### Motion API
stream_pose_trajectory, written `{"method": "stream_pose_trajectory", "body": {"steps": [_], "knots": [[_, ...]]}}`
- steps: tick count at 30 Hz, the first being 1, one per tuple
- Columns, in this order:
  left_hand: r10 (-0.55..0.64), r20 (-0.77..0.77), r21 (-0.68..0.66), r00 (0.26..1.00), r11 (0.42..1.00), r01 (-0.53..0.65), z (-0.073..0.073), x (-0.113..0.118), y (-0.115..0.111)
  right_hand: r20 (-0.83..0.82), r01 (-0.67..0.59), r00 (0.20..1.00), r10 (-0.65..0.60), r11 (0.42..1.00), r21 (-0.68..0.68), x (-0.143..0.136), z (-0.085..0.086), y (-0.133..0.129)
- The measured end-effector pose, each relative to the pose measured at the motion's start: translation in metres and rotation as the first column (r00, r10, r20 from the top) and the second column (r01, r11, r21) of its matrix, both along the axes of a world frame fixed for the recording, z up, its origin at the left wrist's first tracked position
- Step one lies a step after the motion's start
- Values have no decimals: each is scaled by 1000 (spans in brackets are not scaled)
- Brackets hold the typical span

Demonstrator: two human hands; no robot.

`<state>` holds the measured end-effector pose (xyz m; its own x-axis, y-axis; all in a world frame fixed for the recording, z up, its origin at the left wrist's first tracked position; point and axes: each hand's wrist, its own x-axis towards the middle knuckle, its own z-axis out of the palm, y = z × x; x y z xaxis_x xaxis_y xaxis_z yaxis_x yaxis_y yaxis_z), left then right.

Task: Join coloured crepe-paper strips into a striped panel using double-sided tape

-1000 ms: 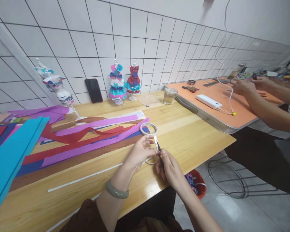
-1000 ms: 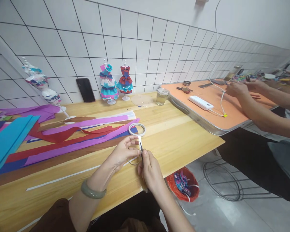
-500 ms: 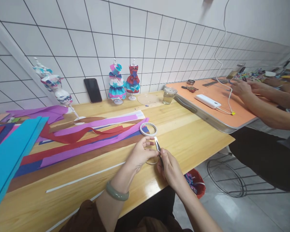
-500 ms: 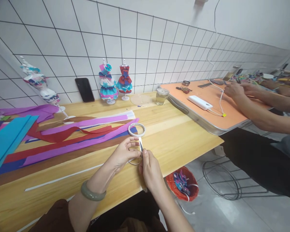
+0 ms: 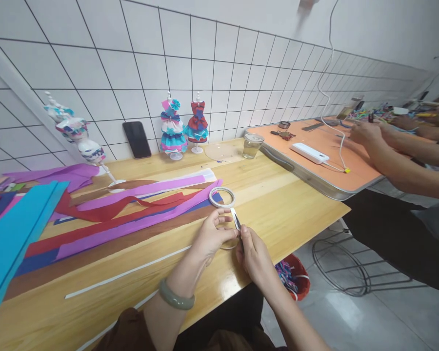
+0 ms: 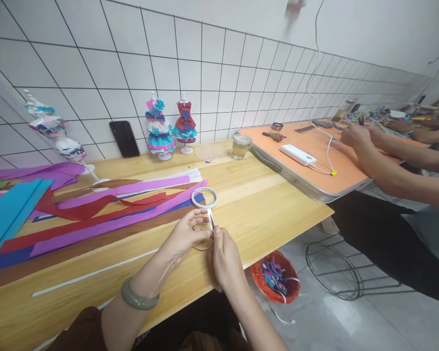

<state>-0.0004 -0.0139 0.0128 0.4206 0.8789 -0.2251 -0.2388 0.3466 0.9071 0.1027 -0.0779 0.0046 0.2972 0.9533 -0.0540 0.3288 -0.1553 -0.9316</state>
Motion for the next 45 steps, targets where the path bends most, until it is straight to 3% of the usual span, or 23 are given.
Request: {"method": "stream_pose_trajectory", "body": {"steps": [9, 23, 45], "knots": [[31, 7, -43, 999, 999, -31, 5, 2, -3, 17, 5, 1000, -4, 1000, -25, -1, 3, -1], [45, 3, -38, 999, 998, -45, -1, 2, -3, 86, 21, 996, -16, 998, -58, 0, 4, 2], [36, 22, -32, 999, 999, -35, -7, 2, -3, 57, 1, 998, 4, 997, -74, 1, 4, 5]]}}
